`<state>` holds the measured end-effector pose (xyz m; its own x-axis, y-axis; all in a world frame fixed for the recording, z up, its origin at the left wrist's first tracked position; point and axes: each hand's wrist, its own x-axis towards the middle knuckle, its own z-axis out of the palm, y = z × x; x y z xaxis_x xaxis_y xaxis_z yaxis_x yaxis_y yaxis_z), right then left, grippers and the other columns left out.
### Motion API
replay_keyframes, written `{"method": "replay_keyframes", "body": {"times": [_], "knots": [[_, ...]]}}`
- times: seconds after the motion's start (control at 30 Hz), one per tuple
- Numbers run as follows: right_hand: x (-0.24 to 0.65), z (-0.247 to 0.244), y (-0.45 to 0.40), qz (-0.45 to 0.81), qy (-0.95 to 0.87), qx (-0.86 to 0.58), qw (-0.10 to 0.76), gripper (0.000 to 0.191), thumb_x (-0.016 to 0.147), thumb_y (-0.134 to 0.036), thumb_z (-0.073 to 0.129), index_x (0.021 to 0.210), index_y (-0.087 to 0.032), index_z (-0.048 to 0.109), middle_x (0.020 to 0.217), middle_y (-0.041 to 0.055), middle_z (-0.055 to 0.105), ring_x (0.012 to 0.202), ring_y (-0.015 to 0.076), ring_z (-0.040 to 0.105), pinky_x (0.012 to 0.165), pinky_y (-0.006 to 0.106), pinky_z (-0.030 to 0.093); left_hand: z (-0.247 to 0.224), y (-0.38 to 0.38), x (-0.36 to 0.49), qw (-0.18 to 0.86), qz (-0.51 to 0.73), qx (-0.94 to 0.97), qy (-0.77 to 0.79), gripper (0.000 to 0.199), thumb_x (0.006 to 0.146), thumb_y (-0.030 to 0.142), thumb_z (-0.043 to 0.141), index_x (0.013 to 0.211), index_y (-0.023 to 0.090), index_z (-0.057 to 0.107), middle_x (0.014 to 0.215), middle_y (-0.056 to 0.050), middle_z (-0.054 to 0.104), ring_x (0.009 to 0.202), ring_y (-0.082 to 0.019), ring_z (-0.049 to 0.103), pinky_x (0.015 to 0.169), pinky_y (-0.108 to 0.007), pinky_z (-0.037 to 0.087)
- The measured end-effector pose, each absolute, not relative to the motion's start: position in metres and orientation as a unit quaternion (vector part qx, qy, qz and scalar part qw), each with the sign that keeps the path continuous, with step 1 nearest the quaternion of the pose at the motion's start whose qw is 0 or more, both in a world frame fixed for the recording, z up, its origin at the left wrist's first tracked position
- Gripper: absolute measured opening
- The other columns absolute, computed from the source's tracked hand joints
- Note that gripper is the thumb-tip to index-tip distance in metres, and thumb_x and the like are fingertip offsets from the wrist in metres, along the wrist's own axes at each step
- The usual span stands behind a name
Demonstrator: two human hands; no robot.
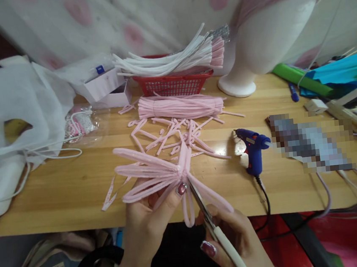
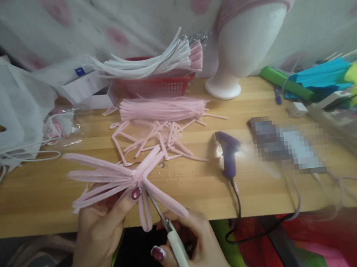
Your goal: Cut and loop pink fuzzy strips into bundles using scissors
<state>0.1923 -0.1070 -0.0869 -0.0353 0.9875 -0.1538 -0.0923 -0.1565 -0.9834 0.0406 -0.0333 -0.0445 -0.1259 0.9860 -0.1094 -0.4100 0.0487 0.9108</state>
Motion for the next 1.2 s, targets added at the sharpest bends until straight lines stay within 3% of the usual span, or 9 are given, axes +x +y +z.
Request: {"method": "replay_keyframes", "body": {"times": [0.1, 0.3, 0.47, 0.73, 1.03, 1.2], "knots": [[0.194, -0.090, -0.108, 0.546, -0.447, -0.525, 0.476, 0.031, 0.078, -0.038, 0.085, 0.105, -0.025, 0.077, 0.095, 0.0051, 0.071, 0.059, 0.0127, 0.060, 0.058, 0.026, 0.049, -0.046, -0.032, 0.038, 0.577, 0.600, 0.331, 0.444, 0.041, 0.076, 0.020, 0.086, 0.116, 0.019, 0.076, 0.092, -0.005, 0.083, 0.094, -0.024, 0.079, 0.085, -0.028, 0.064], [0.197, -0.084, -0.106, 0.504, -0.490, -0.566, 0.431, 0.038, 0.073, -0.046, 0.088, 0.102, -0.022, 0.080, 0.080, 0.0035, 0.065, 0.062, 0.0162, 0.056, 0.056, 0.027, 0.049, -0.051, -0.033, 0.034, 0.607, 0.581, 0.340, 0.423, 0.037, 0.075, 0.021, 0.087, 0.112, 0.021, 0.078, 0.090, -0.006, 0.082, 0.092, -0.024, 0.079, 0.084, -0.029, 0.065], [0.197, -0.082, -0.106, 0.427, -0.559, -0.561, 0.436, 0.049, 0.075, -0.055, 0.085, 0.113, -0.025, 0.077, 0.090, 0.0068, 0.071, 0.077, 0.0234, 0.064, 0.068, 0.032, 0.056, -0.049, -0.036, 0.036, 0.577, 0.633, 0.294, 0.425, 0.032, 0.075, 0.020, 0.089, 0.105, 0.024, 0.081, 0.090, -0.002, 0.082, 0.090, -0.020, 0.079, 0.088, -0.028, 0.064], [0.195, -0.085, -0.101, 0.338, -0.617, -0.541, 0.461, 0.036, 0.082, -0.053, 0.082, 0.108, -0.028, 0.079, 0.082, 0.0032, 0.076, 0.062, 0.0190, 0.068, 0.060, 0.027, 0.055, -0.053, -0.038, 0.033, 0.569, 0.620, 0.327, 0.431, 0.027, 0.076, 0.020, 0.089, 0.102, 0.020, 0.082, 0.091, -0.003, 0.083, 0.091, -0.018, 0.079, 0.089, -0.019, 0.061], [0.199, -0.095, -0.110, 0.277, -0.632, -0.538, 0.484, 0.036, 0.079, -0.034, 0.088, 0.112, -0.031, 0.074, 0.094, 0.0035, 0.079, 0.071, 0.0205, 0.073, 0.068, 0.028, 0.061, -0.056, -0.042, 0.039, 0.509, 0.628, 0.369, 0.460, 0.029, 0.079, 0.022, 0.085, 0.108, 0.019, 0.079, 0.093, -0.005, 0.083, 0.091, -0.025, 0.080, 0.087, -0.031, 0.066], [0.197, -0.091, -0.107, 0.288, -0.631, -0.534, 0.483, 0.030, 0.083, -0.037, 0.084, 0.110, -0.031, 0.073, 0.096, 0.0040, 0.079, 0.073, 0.0216, 0.073, 0.065, 0.028, 0.059, -0.056, -0.043, 0.040, 0.494, 0.626, 0.381, 0.469, 0.028, 0.080, 0.022, 0.084, 0.107, 0.018, 0.079, 0.094, -0.007, 0.083, 0.093, -0.027, 0.080, 0.087, -0.034, 0.067]]}}
